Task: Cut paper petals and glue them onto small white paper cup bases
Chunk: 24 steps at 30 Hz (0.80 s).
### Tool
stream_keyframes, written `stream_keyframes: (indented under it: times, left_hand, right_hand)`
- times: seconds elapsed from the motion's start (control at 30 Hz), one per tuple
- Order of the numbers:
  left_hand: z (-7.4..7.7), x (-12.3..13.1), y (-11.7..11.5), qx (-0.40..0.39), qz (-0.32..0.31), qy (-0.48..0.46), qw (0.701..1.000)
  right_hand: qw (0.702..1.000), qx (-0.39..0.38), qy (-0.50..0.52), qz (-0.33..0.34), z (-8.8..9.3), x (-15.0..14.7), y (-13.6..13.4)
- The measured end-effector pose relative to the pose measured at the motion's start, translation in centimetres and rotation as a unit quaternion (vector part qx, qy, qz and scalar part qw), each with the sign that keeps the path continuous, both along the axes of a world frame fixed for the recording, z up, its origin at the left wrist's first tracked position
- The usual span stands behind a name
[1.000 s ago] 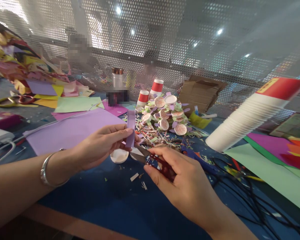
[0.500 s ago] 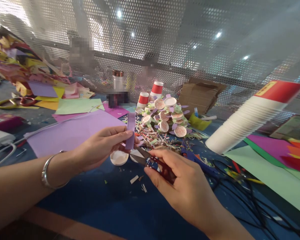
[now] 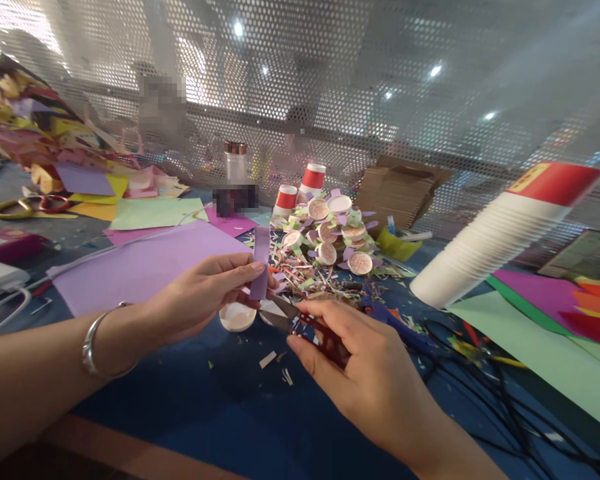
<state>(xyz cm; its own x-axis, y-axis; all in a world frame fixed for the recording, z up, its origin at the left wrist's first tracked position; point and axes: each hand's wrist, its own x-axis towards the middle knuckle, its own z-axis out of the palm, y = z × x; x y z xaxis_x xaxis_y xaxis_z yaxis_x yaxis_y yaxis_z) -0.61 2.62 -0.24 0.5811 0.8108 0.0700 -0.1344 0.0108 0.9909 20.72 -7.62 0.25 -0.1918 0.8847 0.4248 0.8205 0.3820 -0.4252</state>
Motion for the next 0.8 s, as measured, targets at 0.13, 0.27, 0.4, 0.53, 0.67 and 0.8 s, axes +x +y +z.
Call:
stream_keyframes:
  times: [0.13, 0.27, 0.4, 0.53, 0.67, 0.8]
  left_hand:
    - [0.06, 0.03, -0.06, 0.009, 0.005, 0.01, 1.0]
    - [0.03, 0.03, -0.1, 0.013, 0.001, 0.047, 0.999]
    - [-0.17, -0.03, -0.19, 0.018, -0.01, 0.083, 0.996]
    - [-0.08, -0.03, -0.49, 0.046, -0.032, 0.083, 0.995]
    - [0.13, 0.01, -0.76, 0.079, -0.053, 0.088, 0.992]
    - [0.05, 0.02, -0.71, 0.104, -0.063, 0.099, 0.988]
  right_hand:
    - [1.0, 0.01, -0.017, 0.003, 0.09, -0.07, -0.07]
    - [0.999, 0.023, -0.031, 0.017, 0.28, -0.17, 0.01]
    - [0.999, 0.016, -0.03, 0.04, 0.35, -0.26, 0.02]
    - [0.997, -0.009, -0.025, 0.067, 0.33, -0.39, -0.02]
    - [0.996, -0.026, -0.019, 0.08, 0.26, -0.43, -0.09]
    - [0.995, -0.044, -0.02, 0.089, 0.38, -0.49, -0.13]
